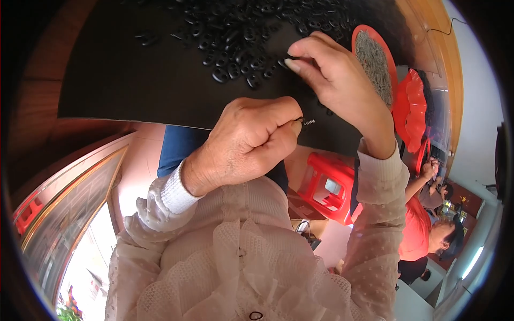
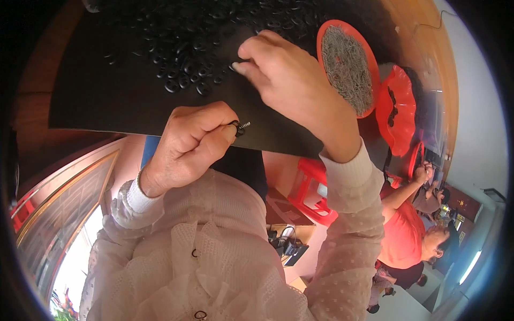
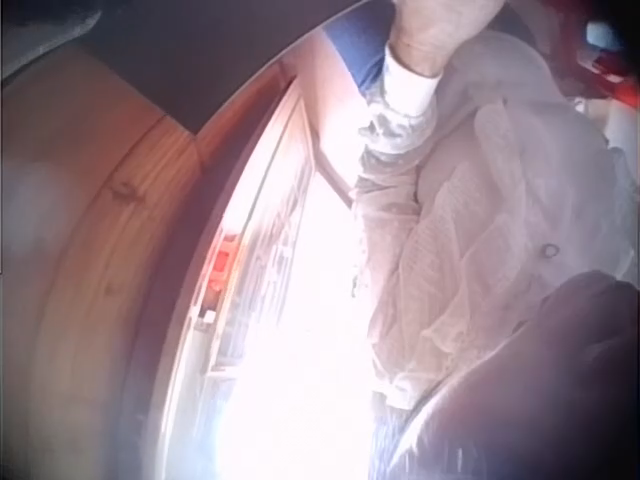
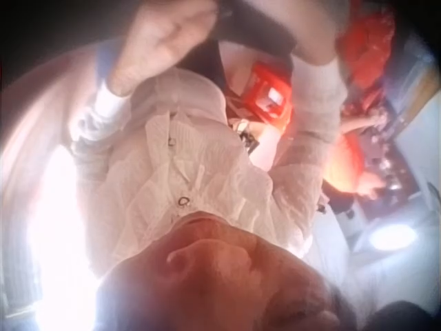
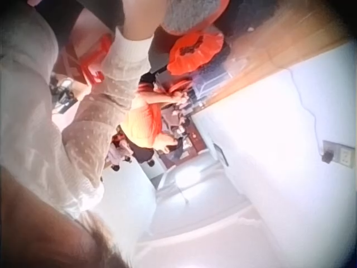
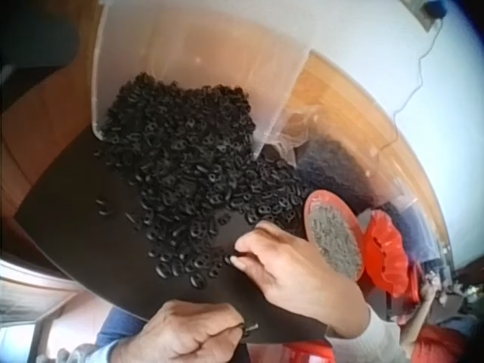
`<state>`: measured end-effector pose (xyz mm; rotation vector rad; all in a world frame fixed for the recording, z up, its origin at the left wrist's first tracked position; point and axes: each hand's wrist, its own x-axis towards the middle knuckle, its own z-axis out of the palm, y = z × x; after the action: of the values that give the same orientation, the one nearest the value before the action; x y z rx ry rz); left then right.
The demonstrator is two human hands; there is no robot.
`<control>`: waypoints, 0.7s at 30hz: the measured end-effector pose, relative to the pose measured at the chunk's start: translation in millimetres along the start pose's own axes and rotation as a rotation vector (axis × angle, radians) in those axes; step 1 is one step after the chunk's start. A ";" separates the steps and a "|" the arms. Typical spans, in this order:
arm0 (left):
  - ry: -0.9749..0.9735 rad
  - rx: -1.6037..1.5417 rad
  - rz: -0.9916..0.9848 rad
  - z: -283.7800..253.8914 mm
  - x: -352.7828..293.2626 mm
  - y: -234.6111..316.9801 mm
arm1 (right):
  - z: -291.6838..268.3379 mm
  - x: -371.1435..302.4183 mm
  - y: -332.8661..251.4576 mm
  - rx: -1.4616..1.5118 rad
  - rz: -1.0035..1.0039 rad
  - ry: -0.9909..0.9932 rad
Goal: The person assembles plastic cord locks by taking plastic components and springs from the table and trays and fitting them together by hand.
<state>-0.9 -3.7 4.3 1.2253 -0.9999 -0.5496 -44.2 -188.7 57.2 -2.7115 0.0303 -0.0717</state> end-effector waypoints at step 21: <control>-0.002 -0.138 -0.239 -1.7 -0.5 5.5 | -9.2 -9.5 2.9 0.251 0.148 -0.088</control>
<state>-0.6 -0.8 9.3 1.2281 -0.8077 -0.7936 -54.2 -194.8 63.9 -2.4505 0.1836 0.0822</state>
